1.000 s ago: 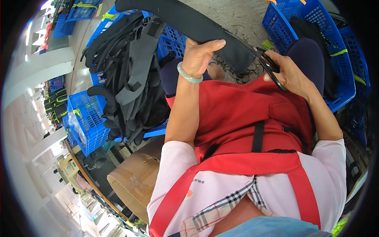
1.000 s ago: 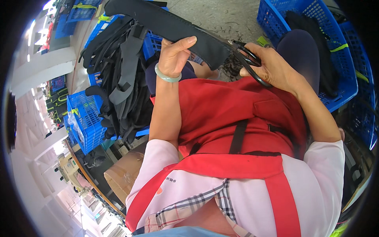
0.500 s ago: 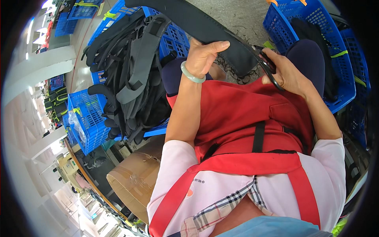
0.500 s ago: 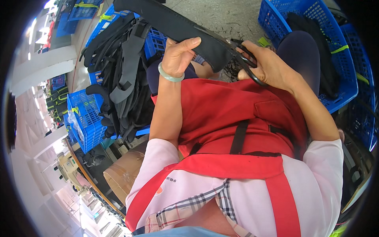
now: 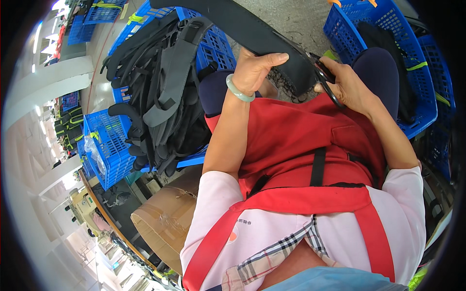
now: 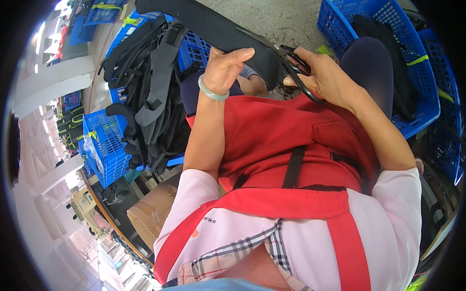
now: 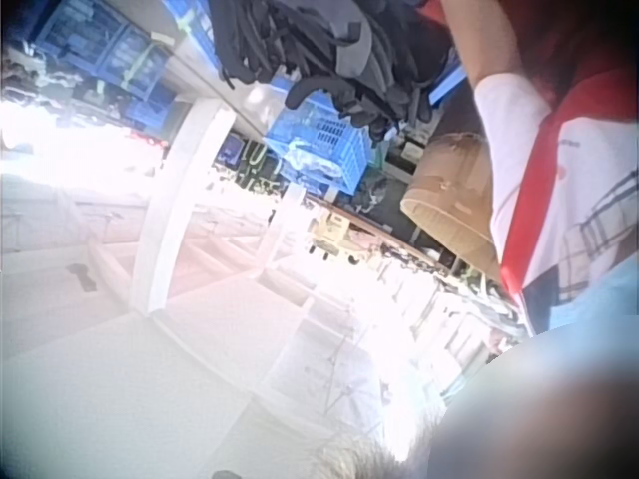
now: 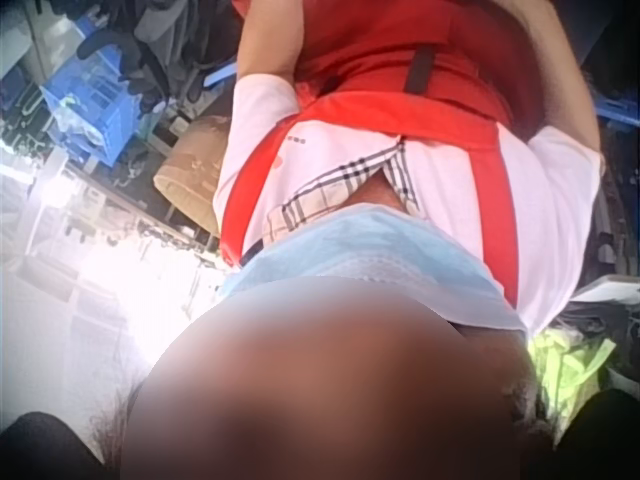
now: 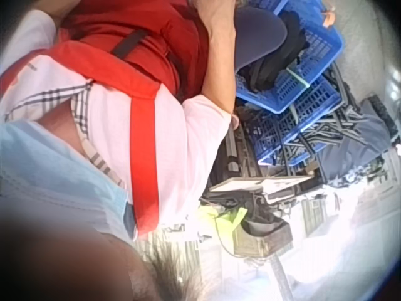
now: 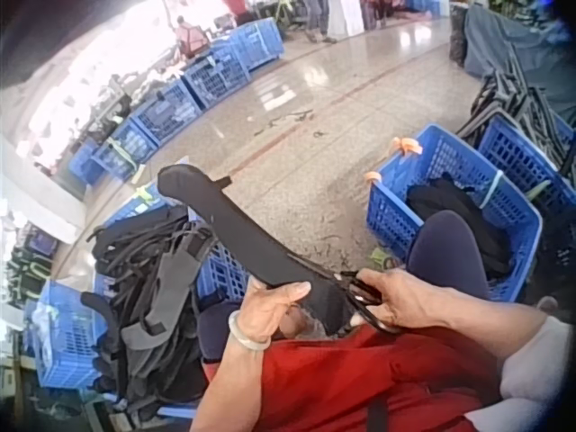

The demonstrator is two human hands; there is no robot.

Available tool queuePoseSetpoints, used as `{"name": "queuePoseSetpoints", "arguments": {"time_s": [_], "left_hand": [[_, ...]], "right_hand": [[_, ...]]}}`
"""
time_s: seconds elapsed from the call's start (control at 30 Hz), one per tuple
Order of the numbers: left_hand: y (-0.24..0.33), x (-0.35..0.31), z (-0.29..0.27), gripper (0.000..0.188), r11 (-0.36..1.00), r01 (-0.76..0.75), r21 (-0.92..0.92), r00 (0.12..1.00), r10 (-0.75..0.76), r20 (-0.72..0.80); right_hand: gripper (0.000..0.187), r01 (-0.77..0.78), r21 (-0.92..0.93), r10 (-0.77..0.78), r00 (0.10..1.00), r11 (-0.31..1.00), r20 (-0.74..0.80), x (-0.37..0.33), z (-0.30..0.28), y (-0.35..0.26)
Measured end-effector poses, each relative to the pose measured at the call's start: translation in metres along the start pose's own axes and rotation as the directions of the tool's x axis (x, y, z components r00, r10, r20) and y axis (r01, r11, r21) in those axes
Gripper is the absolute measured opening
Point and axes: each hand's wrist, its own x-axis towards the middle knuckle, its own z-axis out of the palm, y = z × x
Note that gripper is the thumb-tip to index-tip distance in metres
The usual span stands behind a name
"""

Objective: The recorder uses scissors to trim the excess material from black curved fabric pieces.

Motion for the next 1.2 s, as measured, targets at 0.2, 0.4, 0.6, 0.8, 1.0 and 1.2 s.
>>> {"name": "queuePoseSetpoints", "arguments": {"time_s": [0.2,0.4,0.6,0.8,1.0,1.2], "left_hand": [[0.002,0.002,0.004,0.018,0.994,0.016,-0.11,0.991,-0.031,-0.132],[0.002,0.0,0.001,0.017,0.995,-0.015,-0.099,0.991,0.002,-0.132],[0.0,0.001,0.002,0.018,0.99,-0.026,-0.139,0.991,0.008,-0.13],[-0.003,-0.003,0.001,0.018,0.998,-0.049,-0.05,0.996,0.045,-0.08],[0.01,0.002,-0.003,0.01,0.97,-0.009,-0.244,0.994,-0.018,-0.109],[0.003,-0.001,-0.004,0.017,0.976,-0.012,-0.216,1.0,0.007,-0.024]], "right_hand": [[0.053,0.103,0.107,-0.096,0.993,0.989,-0.073,0.0,0.007,0.013],[0.052,0.068,-0.088,-0.069,0.998,0.994,-0.014,0.004,0.006,-0.008],[0.055,0.097,0.12,-0.093,0.995,0.988,-0.04,0.007,0.011,0.002],[0.052,0.052,0.042,-0.05,0.998,0.998,-0.045,0.009,0.011,0.001],[0.061,0.06,0.054,-0.057,0.997,0.997,-0.049,0.008,0.013,0.011],[0.076,0.09,-0.006,-0.09,0.996,0.996,-0.011,0.005,0.013,-0.019]]}}
